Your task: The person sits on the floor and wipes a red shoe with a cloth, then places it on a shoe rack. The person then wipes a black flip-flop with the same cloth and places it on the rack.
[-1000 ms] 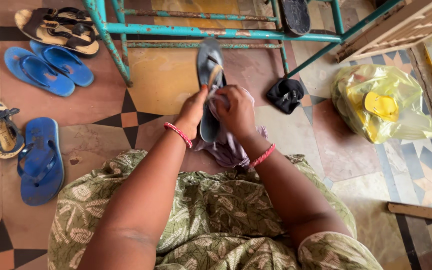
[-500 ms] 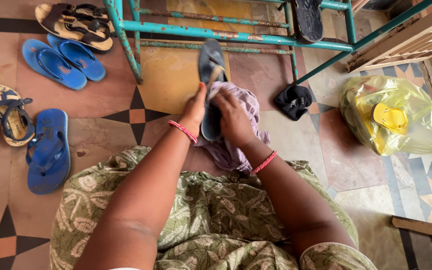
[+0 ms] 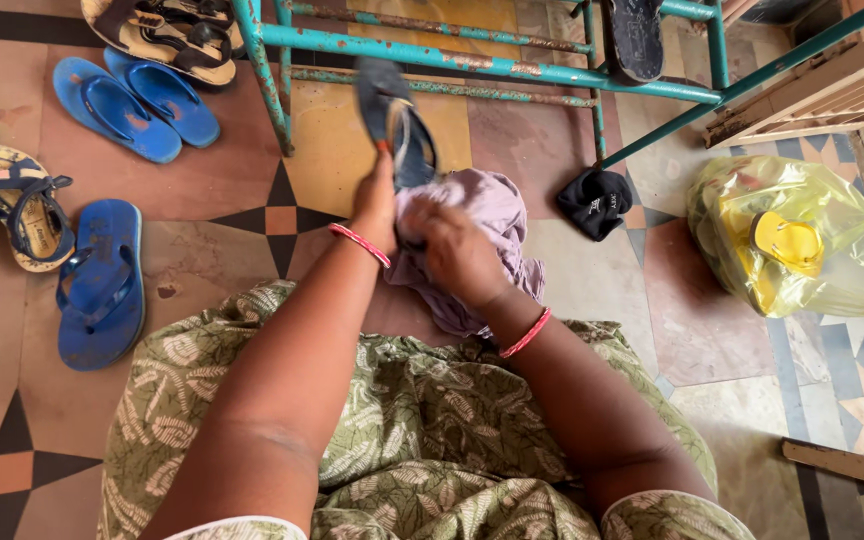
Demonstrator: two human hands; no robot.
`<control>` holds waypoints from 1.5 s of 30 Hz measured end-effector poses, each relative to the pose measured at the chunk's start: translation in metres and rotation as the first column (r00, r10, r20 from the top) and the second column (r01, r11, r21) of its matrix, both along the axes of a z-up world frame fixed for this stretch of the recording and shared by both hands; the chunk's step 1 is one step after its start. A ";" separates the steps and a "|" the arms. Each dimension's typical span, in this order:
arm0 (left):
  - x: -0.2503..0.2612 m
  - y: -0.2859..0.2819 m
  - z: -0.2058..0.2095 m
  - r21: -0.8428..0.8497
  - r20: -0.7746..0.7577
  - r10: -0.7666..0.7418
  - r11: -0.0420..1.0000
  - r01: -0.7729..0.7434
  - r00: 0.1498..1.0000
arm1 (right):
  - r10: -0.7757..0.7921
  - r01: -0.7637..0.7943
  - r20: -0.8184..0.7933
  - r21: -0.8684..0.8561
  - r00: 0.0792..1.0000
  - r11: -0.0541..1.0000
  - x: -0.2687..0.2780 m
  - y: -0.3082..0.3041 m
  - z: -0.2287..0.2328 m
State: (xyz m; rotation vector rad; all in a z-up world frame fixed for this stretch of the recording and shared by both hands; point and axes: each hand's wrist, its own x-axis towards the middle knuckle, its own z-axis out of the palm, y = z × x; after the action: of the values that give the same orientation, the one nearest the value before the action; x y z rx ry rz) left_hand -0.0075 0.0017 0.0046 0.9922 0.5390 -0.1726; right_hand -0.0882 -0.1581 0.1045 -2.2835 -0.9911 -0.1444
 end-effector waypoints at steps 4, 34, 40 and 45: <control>0.007 0.018 -0.006 0.274 -0.031 -0.083 0.958 0.088 0.996 | 0.315 -0.309 -0.083 0.075 0.945 0.948 0.008 -0.001 0.012; -0.029 -0.008 0.029 0.772 -0.177 -0.746 0.298 0.561 0.642 | -0.312 0.301 0.152 0.090 0.938 0.949 0.070 -0.075 -0.011; -0.027 -0.013 0.023 0.301 0.024 -0.752 0.634 0.712 0.659 | -0.582 0.567 0.103 0.143 0.807 0.811 0.074 -0.109 -0.037; -0.026 -0.001 0.020 -0.132 0.057 -0.529 0.837 0.532 0.847 | -0.354 0.348 -0.369 -0.085 0.859 0.933 0.075 -0.104 -0.043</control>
State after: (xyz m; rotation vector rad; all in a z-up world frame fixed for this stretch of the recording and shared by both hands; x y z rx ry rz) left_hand -0.0330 0.0004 0.0250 0.9826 0.2152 -0.6923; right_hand -0.0132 -0.2618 0.0615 -2.3648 -0.3706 0.1533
